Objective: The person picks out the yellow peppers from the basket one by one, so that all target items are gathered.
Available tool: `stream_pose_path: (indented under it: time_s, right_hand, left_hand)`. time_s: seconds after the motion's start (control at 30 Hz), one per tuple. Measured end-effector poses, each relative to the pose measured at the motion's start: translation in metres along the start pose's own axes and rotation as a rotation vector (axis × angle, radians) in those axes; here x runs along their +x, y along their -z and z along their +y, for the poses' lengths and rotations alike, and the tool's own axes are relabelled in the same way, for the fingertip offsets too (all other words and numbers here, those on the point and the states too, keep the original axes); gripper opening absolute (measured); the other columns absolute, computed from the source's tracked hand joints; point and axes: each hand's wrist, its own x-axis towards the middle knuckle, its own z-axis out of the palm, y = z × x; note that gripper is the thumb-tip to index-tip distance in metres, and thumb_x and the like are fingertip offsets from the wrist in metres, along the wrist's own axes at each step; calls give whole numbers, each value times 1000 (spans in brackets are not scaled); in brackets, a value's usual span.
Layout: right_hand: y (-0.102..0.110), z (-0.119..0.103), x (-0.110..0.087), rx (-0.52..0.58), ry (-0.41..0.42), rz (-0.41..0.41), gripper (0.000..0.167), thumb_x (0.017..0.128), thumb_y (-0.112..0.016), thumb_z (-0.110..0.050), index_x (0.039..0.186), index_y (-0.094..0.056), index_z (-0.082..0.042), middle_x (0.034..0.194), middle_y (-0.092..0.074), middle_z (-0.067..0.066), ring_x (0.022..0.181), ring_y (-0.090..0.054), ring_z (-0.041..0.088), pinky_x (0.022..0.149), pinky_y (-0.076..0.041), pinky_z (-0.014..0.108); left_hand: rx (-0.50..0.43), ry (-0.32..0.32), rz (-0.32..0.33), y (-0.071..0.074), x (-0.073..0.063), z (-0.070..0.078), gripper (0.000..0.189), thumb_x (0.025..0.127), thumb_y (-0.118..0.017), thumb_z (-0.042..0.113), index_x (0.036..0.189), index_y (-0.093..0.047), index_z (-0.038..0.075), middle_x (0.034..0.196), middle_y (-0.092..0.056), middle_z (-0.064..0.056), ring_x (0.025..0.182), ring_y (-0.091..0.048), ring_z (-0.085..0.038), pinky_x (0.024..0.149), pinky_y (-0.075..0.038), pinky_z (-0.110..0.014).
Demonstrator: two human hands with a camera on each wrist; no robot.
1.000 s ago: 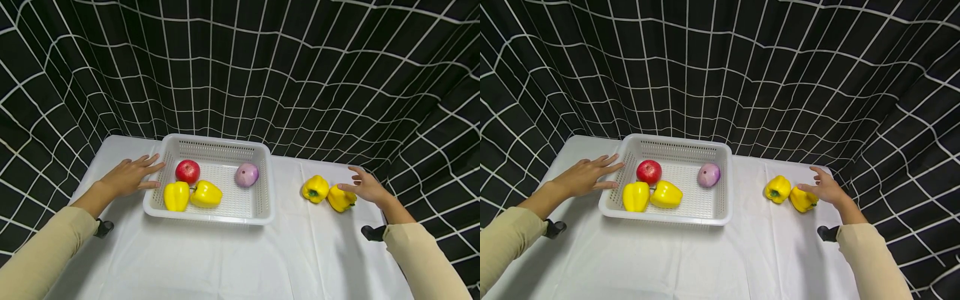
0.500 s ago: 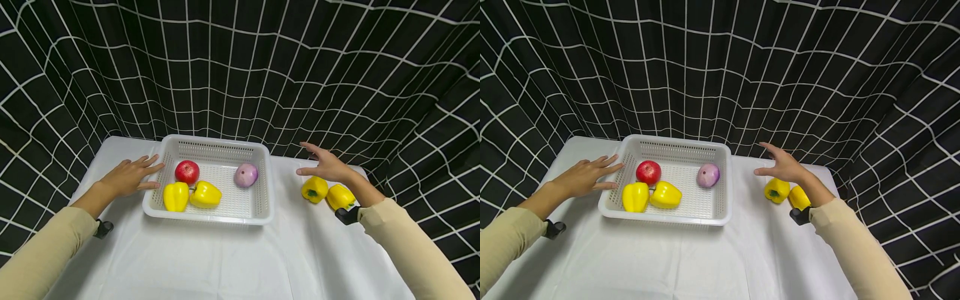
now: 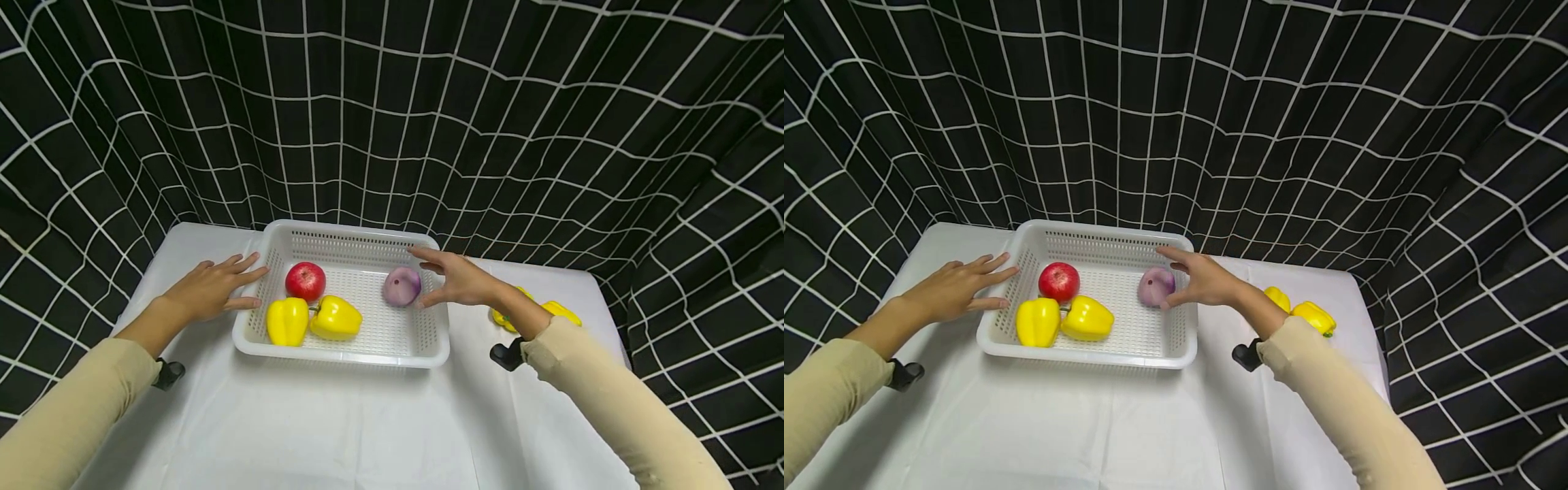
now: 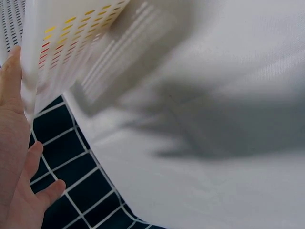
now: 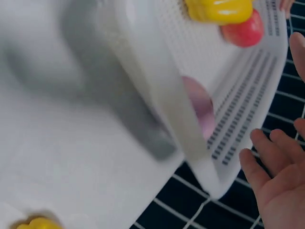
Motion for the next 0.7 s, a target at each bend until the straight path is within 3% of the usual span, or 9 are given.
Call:
stream_pose_path:
  time_s: [0.33,0.7]
  right_hand:
    - [-33,-15,30,53,9,-150,101,71,-91,-10,154,-33,-2,160,-31,17,136,-44,43,109,-41,50]
    - [-67,-30,64,53,-134,-335,94,79,-86,-15,156,-32,-14,162,-29,10,137,-43,43,109,-42,49]
  left_hand:
    - [-5,-5,-5,1,-1,-1,70,94,-63,50,153,-41,19,161,-28,-15,145,-27,-44,108,-29,-70]
    - [-6,-13,11,-3,1,-4,71,94,-63,50,153,-41,18,161,-28,-15,144,-28,-46,107,-31,-70]
